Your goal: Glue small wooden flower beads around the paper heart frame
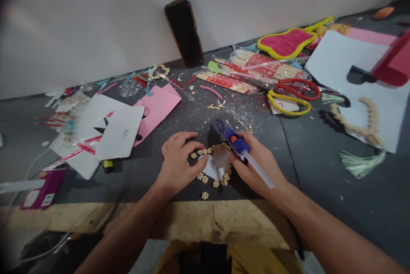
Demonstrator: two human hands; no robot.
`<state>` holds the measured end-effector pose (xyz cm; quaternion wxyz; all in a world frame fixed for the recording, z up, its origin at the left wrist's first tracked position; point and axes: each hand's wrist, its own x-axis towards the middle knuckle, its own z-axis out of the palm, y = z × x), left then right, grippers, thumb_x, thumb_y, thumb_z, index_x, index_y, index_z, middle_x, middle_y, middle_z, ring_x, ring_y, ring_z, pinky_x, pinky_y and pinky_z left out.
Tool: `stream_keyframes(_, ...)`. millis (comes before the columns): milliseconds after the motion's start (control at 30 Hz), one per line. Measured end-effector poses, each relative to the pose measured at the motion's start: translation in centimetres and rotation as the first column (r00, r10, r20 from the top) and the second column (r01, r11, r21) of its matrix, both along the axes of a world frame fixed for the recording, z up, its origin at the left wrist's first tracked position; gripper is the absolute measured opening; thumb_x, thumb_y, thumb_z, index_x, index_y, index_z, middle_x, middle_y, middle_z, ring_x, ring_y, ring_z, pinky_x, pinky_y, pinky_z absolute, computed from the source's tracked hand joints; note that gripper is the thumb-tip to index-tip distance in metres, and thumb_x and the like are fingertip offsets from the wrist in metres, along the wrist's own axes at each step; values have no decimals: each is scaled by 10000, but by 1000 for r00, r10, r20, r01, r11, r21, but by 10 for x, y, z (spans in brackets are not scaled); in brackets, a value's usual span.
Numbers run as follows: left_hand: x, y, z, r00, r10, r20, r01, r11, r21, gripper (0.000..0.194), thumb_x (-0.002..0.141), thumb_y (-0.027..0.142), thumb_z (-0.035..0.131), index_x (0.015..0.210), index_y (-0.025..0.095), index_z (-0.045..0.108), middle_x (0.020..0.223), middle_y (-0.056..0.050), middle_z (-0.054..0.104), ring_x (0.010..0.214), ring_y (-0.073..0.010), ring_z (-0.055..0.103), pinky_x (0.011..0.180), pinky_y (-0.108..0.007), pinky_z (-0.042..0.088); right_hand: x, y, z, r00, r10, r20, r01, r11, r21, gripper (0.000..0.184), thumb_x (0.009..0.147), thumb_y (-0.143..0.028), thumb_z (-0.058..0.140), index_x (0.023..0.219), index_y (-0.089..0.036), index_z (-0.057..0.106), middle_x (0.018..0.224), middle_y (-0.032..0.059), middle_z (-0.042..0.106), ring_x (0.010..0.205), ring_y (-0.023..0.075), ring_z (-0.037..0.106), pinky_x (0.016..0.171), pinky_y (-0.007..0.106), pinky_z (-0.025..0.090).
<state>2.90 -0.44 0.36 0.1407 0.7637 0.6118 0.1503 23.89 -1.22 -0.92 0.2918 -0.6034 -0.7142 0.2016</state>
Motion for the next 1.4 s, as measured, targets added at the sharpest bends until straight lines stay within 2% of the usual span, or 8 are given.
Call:
stream_keyframes(300,2,-1,-1,1000,7,21,-7,1000,9,82,801,246,633,849,280,690,1236,-11,628,1244,-271,455,1027,-503,299,0,-1,2,1000,-26,-15,26,999,-45,323,815,-373,540,1104,-232,564,931,70,719,795,255,701,663,345,536)
stream_keyframes(667,4,-1,-1,998,0,61,1,1000,-10,67,810,262,639,835,292,693,1221,3,634,1232,-250,467,1039,-506,261,0,-1,2,1000,-12,-15,12,1000,-14,311,822,-373,535,1094,-225,562,930,71,711,803,248,697,673,342,536)
stream_keyframes(900,4,0,0,998,-3,63,4,1000,-18,70,809,280,642,846,290,700,1219,-2,637,1233,-252,467,1038,-495,271,1,-1,1,999,-32,-16,32,999,-44,305,826,-383,561,1095,-241,573,923,57,714,774,236,697,649,328,533)
stream_keyframes(1067,3,0,-1,997,-10,77,11,1000,-14,89,775,286,673,860,295,698,1223,4,641,1242,-252,459,1028,-491,269,3,-2,-3,999,-51,7,51,999,0,294,832,-382,583,1098,-257,596,910,47,715,757,230,693,651,330,534)
stream_keyframes(1300,-6,2,3,992,-45,121,51,998,-48,218,752,300,665,969,299,684,1217,9,649,1224,-257,478,1049,-497,256,3,0,2,998,-33,53,32,999,21,258,851,-422,569,1028,-238,609,942,63,710,851,243,687,744,367,545)
stream_keyframes(1400,-15,3,5,988,-53,145,63,996,-64,236,798,239,584,1009,286,680,1216,4,648,1216,-249,486,1039,-475,284,4,1,2,997,-33,65,32,999,3,261,857,-447,566,1012,-243,614,934,56,707,873,241,683,778,379,543)
